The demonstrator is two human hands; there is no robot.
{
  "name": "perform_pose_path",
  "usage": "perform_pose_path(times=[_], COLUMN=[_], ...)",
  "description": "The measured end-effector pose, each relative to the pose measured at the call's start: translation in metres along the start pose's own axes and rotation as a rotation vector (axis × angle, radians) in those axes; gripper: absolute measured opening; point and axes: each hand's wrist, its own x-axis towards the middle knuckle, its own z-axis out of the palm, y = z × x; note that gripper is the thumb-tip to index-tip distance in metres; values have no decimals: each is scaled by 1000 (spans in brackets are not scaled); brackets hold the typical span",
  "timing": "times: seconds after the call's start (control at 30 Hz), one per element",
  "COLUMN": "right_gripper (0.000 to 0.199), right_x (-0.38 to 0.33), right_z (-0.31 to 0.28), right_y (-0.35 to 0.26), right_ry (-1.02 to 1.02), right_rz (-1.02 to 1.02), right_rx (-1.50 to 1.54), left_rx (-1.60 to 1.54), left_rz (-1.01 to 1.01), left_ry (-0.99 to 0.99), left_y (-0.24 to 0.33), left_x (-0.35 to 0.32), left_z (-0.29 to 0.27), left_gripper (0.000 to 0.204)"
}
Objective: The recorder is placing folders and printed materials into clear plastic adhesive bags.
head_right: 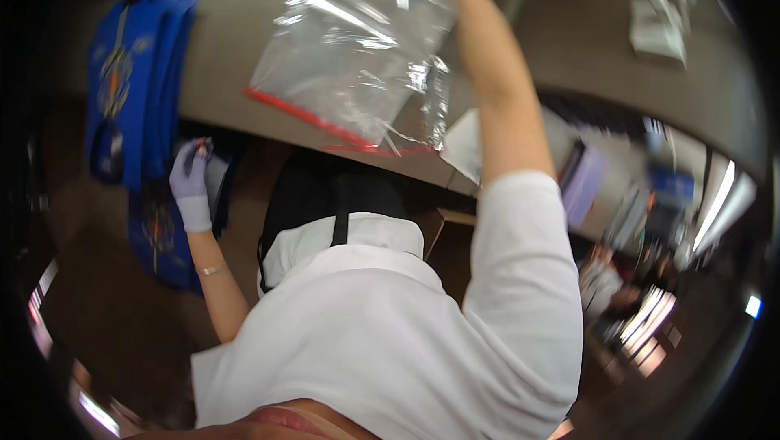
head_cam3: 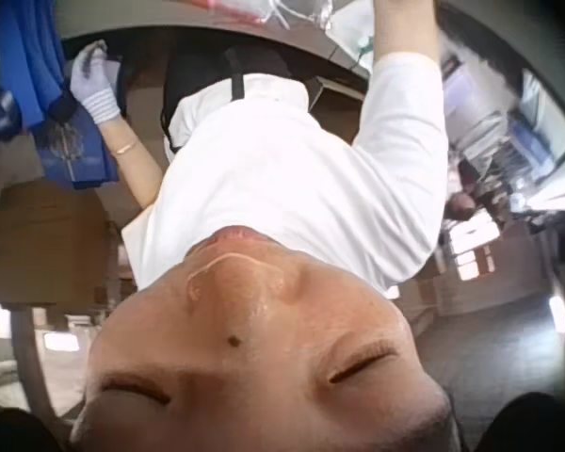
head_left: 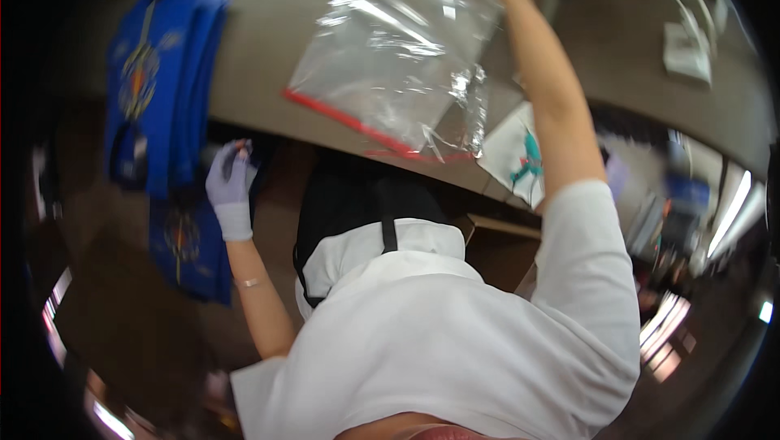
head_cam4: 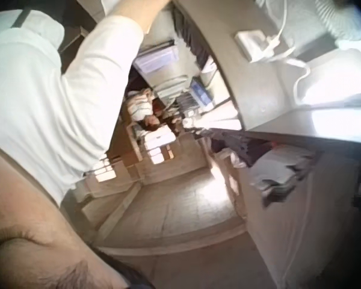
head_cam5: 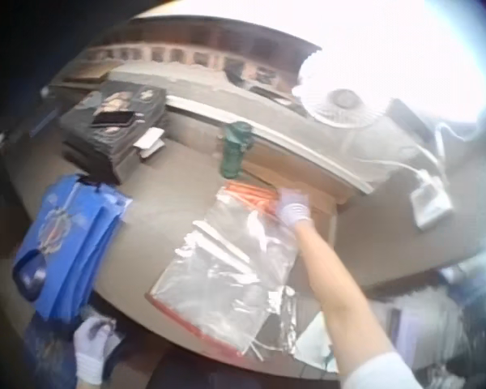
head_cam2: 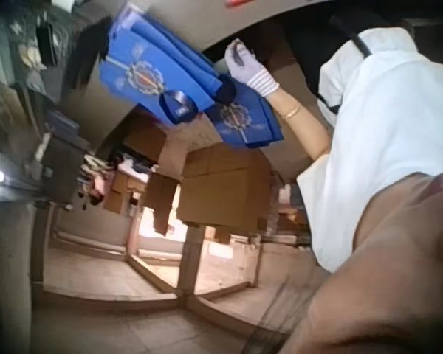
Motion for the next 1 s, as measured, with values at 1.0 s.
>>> perform_pose_path(times=[1.0], right_gripper=[24], right_x=[-437], right_z=[185], right_y=[171], right_ry=[272], right_rz=[719], right_rx=[486], left_rx=[1023], left_rz=[1163], left_ry=[-1085], left_y=[8], left_x=[-104], left_z=[343], left_gripper=[41])
